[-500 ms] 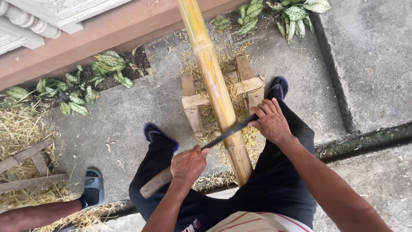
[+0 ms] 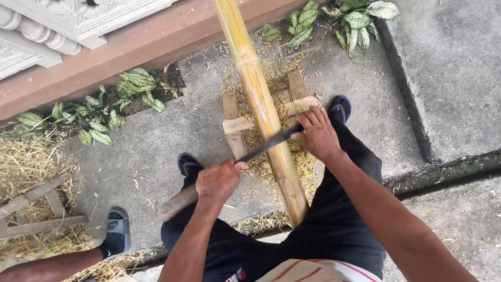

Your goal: Scraping the outer layer of a bamboo pole using a large knife/machete.

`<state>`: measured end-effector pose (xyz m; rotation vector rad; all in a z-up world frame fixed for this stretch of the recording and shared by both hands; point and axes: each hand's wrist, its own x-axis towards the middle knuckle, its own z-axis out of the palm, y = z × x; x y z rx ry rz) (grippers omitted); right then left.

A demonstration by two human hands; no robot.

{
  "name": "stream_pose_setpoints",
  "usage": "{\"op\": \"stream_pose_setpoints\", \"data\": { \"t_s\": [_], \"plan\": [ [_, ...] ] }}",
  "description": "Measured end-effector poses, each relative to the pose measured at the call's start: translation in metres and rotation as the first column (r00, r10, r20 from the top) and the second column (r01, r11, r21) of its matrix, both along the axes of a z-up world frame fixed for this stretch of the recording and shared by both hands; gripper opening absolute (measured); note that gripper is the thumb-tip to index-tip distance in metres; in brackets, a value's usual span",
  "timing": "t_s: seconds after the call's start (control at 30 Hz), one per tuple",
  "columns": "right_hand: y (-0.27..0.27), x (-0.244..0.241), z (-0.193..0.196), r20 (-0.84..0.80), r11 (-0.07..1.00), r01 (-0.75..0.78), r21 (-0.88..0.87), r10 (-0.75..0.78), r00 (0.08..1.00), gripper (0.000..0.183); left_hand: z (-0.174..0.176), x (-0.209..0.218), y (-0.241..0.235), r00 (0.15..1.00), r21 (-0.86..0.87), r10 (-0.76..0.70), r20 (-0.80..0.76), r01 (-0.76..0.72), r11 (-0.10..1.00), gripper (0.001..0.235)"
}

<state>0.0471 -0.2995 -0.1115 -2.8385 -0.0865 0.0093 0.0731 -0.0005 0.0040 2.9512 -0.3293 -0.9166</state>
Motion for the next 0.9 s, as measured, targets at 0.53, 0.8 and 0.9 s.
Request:
{"op": "stream_pose_setpoints", "data": {
  "t_s": [0.53,0.8,0.9],
  "plan": [
    [0.004,-0.010,-0.007,-0.043,0.997,0.012,0.079,-0.009,0.999,0.072,0.023,-0.011,0.000,0.993,0.039,-0.029,-0.116,0.033,0.999,0.053],
    [-0.005,-0.066,-0.012,-0.008,0.996,-0.031,0.083,0.032,0.999,0.066,-0.010,-0.066,0.016,0.988,-0.002,-0.057,-0.143,0.058,0.998,0.049],
    [-0.005,-0.030,-0.006,0.035,0.995,-0.069,0.073,0.066,0.997,0.063,0.006,-0.037,0.006,0.997,-0.018,-0.019,-0.072,0.018,1.000,0.051]
  ]
}}
